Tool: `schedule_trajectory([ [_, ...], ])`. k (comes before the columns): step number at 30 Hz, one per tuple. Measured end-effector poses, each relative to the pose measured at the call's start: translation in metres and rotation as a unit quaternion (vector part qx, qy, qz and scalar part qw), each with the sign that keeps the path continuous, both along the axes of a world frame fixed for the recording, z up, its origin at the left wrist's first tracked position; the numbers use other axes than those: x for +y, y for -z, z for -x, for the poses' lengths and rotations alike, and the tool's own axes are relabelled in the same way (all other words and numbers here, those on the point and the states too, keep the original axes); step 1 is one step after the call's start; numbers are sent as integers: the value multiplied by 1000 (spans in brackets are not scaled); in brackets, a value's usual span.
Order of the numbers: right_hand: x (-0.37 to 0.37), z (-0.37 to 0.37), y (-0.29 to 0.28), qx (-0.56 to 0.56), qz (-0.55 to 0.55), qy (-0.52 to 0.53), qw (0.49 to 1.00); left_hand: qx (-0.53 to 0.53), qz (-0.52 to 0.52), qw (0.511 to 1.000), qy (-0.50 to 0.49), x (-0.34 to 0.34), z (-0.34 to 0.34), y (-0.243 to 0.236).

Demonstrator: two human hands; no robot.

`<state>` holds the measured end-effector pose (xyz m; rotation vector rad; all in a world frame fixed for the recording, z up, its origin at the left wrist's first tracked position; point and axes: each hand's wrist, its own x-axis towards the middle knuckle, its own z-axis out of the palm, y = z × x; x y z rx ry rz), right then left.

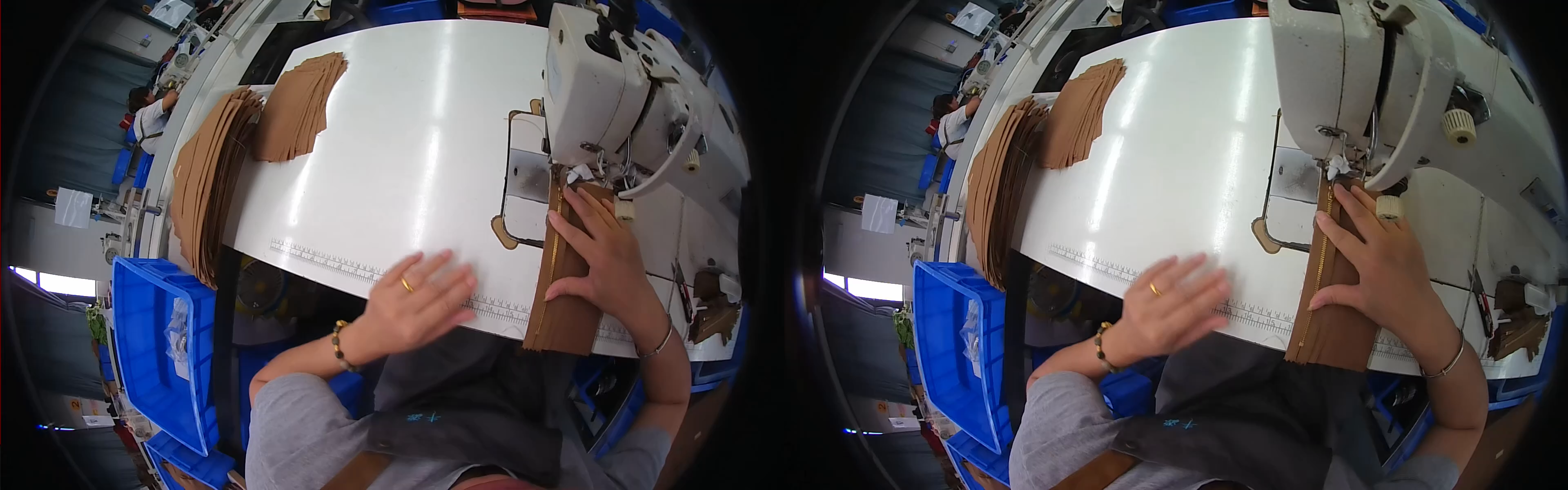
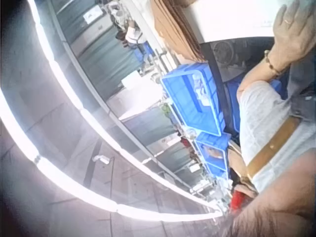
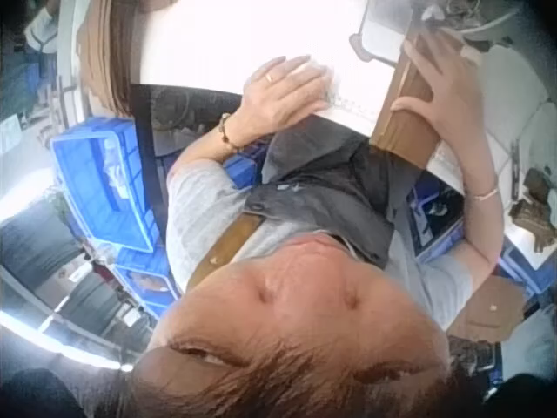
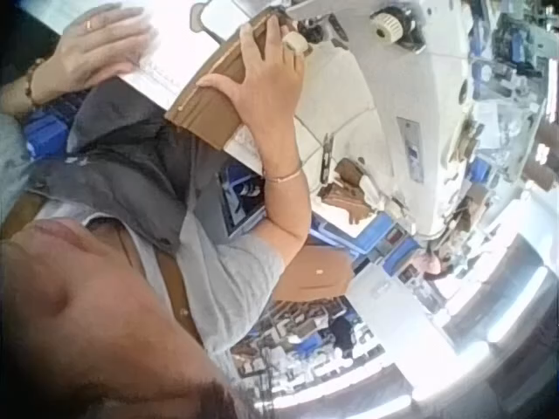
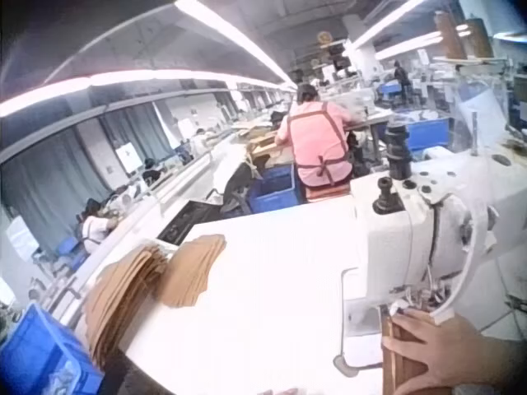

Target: Sewing a zipper onto a pre-cut leather panel using an industrial sewing machine.

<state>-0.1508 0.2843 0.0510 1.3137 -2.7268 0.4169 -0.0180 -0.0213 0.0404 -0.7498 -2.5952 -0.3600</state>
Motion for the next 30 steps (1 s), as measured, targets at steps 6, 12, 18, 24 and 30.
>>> schedule_trajectory([
  [6,0,0,-1,-3,3,3,1000,215,103,889,-392,-198,72,-64],
  [12,0,1,2,7,-3,2,1000,27,95,758,-645,-305,46,-79],
  [18,0,1,2,25,-4,-4,1000,-5,165,802,-574,-335,29,-86],
  [24,1,1,4,38,5,-6,999,-27,224,763,-606,-347,26,-90],
  [30,2,2,5,47,13,-10,999,27,244,756,-607,-332,22,-147],
])
